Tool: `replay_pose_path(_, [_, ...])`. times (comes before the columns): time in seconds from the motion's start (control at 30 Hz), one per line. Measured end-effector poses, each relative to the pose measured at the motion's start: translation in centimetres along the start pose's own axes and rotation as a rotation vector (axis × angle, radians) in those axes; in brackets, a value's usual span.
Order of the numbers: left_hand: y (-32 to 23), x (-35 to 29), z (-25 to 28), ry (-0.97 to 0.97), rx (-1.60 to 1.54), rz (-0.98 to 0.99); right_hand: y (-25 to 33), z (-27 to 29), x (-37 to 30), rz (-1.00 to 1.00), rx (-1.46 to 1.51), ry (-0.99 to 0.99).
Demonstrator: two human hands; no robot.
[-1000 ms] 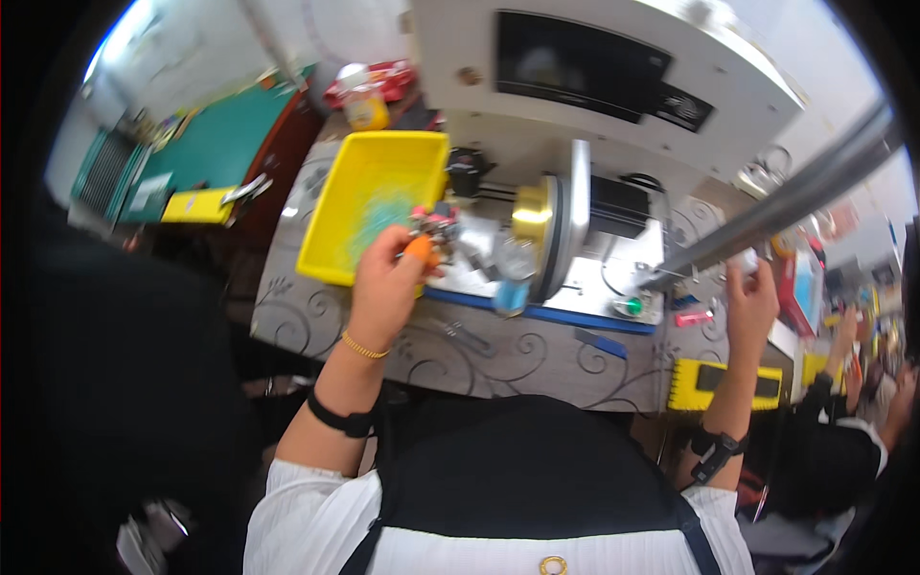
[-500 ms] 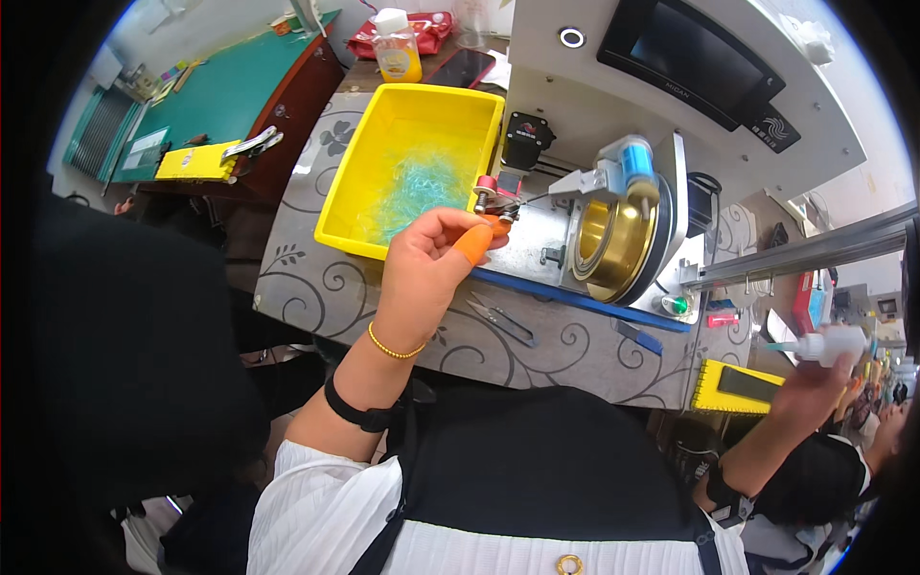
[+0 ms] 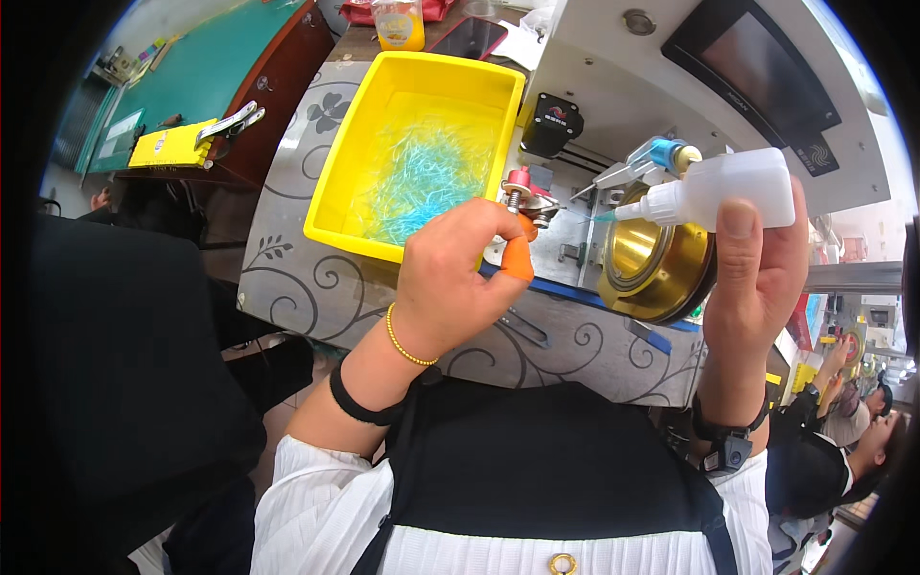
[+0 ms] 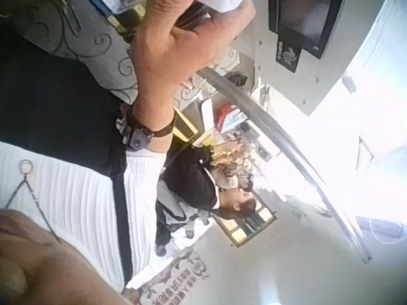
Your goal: Using a production machine and small tools to assemble or apply adhesive to small electronic components.
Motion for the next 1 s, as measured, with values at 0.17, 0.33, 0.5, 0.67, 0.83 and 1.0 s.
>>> replay_pose_path(0.17, [0.3, -0.1, 0.0, -0.015, 0.012, -0.015, -0.2, -0.9, 0.3, 0.037, -0.063, 0.001])
replay_pose_path(0.33, [0.5, 0.1, 0.0, 0.004, -0.009, -0.004, -0.7, -1.4, 0.3, 0.087, -0.146, -0.05])
replay_pose_path(0.5, [0.6, 0.0, -0.1, 0.004, 0.009, -0.006, -0.7, -1.4, 0.3, 0.116, -0.173, -0.067])
replay_pose_path(0.67, [0.7, 0.2, -0.5, -0.073, -0.037, -0.035, -0.5, -1.6, 0.4, 0.057, -0.151, -0.06])
replay_pose_path(0.83, [0.7, 0.0, -0.5, -0.073, -0.038, -0.014, -0.6, -1.8, 0.5, 0.086, -0.141, -0.064])
replay_pose_path(1.0, [0.5, 0.1, -0.5, -0.077, -0.048, -0.029, -0.4, -1.6, 0.5, 0.097, -0.09, -0.046])
Point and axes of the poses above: each hand's wrist, its own x-axis towards the middle knuckle, its own z-axis out of the back of the hand, y = z × x, the point moved 1 cm from there along x, towards the middle knuckle, and after that the axes turned 10 degrees about -x, right-handed, at the moved point
